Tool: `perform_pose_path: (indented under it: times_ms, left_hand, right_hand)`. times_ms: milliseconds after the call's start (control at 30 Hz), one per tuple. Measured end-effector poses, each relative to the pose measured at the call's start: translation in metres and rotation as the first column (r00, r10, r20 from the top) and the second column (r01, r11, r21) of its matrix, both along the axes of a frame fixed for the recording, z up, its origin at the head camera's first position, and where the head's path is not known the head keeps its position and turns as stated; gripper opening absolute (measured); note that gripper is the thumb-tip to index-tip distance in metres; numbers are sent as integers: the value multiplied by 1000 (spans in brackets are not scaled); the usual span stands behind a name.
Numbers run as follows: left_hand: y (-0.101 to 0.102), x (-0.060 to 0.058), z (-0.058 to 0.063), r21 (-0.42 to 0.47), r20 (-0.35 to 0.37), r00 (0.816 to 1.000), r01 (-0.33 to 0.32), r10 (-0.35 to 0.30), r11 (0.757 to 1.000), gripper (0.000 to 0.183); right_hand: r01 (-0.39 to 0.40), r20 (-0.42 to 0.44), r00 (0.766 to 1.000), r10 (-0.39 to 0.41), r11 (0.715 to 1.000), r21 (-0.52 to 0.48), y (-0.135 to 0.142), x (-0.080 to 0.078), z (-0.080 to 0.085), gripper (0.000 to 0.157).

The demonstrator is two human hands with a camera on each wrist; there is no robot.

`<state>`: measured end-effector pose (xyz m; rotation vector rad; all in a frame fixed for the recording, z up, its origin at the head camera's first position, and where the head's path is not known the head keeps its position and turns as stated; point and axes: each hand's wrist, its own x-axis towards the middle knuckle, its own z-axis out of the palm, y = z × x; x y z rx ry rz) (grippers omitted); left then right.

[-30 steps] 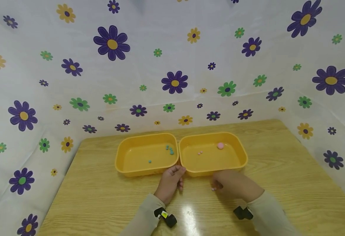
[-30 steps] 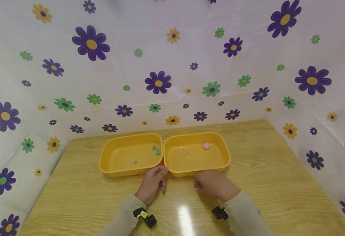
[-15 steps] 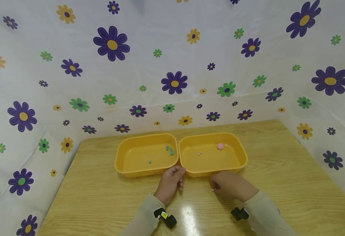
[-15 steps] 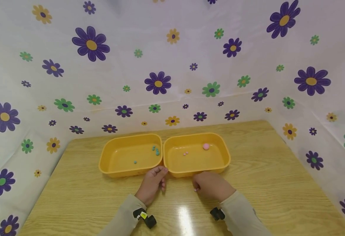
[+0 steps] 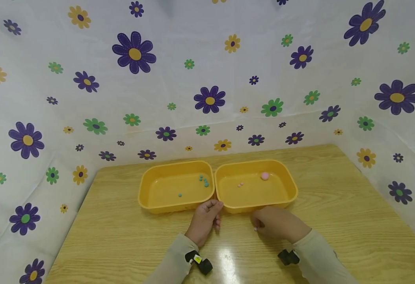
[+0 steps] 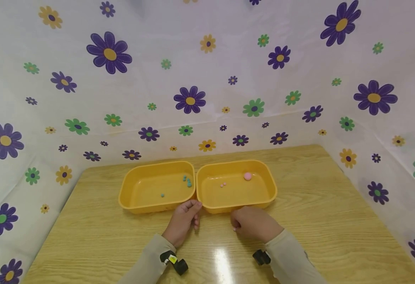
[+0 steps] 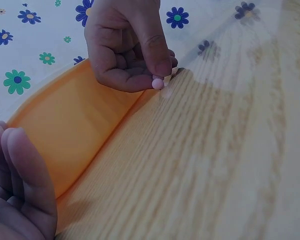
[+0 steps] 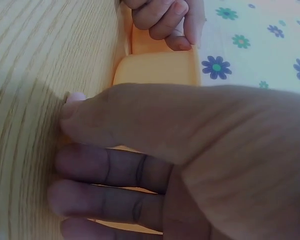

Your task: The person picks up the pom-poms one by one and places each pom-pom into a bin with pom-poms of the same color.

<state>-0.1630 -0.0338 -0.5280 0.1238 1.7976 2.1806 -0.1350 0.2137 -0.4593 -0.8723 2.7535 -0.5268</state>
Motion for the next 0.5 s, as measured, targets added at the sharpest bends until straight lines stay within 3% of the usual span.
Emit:
perform_pose_path:
  times_ms: [500]
  left_hand:
    - [0, 1, 0, 2, 7, 1000, -2, 2, 1000, 31]
  right_hand:
    - [6, 55, 998, -5, 1000, -18, 2, 0, 11, 21]
